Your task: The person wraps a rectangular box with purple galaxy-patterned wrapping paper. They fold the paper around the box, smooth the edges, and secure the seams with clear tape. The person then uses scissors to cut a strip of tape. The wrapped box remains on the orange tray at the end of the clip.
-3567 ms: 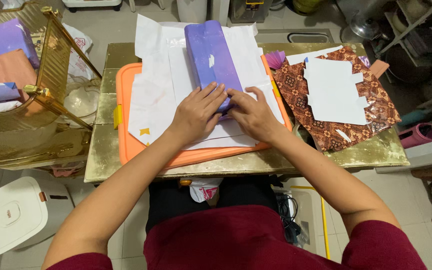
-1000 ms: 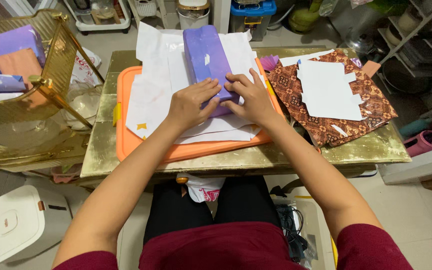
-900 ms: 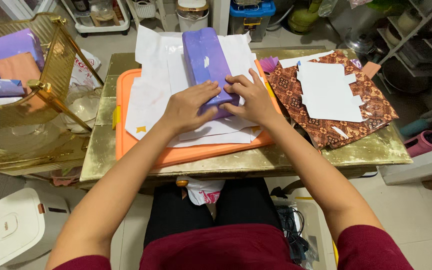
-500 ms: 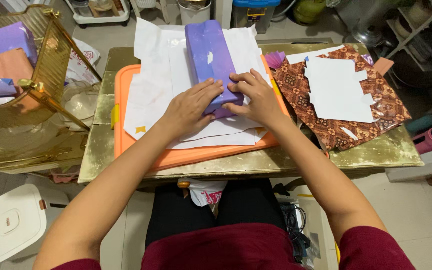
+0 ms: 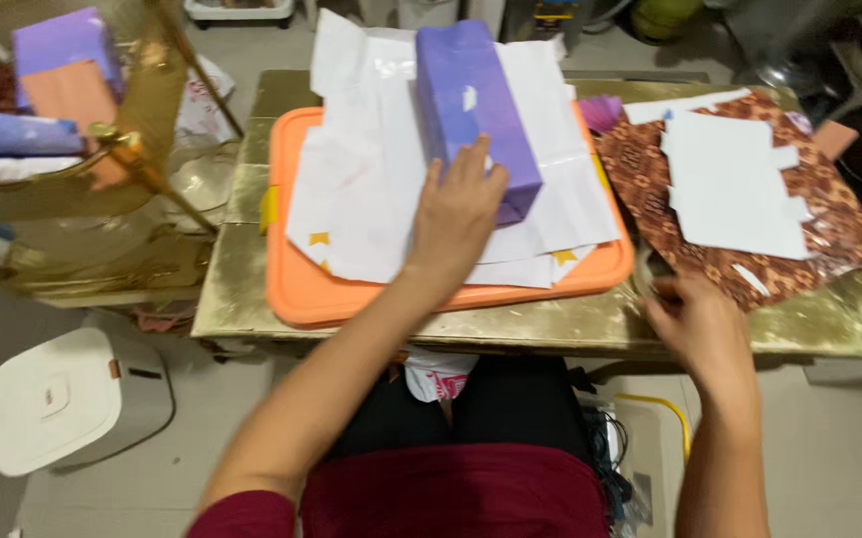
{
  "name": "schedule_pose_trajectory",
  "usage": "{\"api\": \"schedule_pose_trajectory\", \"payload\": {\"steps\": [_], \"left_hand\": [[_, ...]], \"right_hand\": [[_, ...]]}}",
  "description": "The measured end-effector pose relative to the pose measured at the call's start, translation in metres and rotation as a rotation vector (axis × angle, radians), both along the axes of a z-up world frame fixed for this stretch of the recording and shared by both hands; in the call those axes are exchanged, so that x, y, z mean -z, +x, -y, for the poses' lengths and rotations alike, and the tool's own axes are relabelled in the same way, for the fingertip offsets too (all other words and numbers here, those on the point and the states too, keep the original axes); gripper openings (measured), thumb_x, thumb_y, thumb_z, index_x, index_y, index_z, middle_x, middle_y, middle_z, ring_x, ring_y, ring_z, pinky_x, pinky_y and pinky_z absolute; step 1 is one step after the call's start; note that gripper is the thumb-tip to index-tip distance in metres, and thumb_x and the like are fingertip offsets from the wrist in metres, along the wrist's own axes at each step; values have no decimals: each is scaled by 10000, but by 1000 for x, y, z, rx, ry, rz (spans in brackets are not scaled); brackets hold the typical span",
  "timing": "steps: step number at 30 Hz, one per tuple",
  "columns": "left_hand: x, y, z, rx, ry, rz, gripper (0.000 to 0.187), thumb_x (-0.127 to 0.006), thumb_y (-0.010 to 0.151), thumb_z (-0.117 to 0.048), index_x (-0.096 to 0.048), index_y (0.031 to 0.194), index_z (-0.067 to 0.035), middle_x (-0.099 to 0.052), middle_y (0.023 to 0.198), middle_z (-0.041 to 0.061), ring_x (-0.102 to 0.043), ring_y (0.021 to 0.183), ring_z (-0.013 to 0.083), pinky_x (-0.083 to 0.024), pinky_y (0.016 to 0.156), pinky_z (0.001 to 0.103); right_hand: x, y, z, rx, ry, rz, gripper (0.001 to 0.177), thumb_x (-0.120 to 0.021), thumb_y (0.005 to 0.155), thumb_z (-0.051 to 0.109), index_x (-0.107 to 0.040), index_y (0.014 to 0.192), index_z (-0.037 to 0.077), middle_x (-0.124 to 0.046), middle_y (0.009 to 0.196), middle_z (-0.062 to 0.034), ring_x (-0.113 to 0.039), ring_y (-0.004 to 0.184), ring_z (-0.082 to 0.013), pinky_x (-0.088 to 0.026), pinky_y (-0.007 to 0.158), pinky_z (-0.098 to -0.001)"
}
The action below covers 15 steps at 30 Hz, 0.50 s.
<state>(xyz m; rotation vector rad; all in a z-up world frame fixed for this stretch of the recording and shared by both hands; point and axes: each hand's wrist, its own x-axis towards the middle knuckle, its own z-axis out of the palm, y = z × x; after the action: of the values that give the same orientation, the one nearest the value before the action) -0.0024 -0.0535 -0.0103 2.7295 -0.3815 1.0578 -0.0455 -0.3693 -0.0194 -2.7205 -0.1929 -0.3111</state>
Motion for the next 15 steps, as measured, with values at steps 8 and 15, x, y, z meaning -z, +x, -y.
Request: {"api": "schedule_pose_trajectory", "payload": {"steps": [8,15], "left_hand": [[0,-16,22,-101,-249,78,358,-734,894,-153,-673,1237,-71,-656,1304,75,-585,1316,266,-377,1126,620],[-2,-36,34,-12,-429,112,343,-677,994,-166,-659,1328,-88,-644,1391,89,-566,1392,263,-321,1222,645]], "right_hand": [[31,-21,6,101,365,170,221,-784,964,115,-745,1141,-11,-660,946,-103,-561,743,-175,-465,647,-295],[14,-60,-36,-84,832,240,181,-742,1007,34,-669,1163,-23,-640,941,-45,-549,753,-68,-428,632,-179]]}}
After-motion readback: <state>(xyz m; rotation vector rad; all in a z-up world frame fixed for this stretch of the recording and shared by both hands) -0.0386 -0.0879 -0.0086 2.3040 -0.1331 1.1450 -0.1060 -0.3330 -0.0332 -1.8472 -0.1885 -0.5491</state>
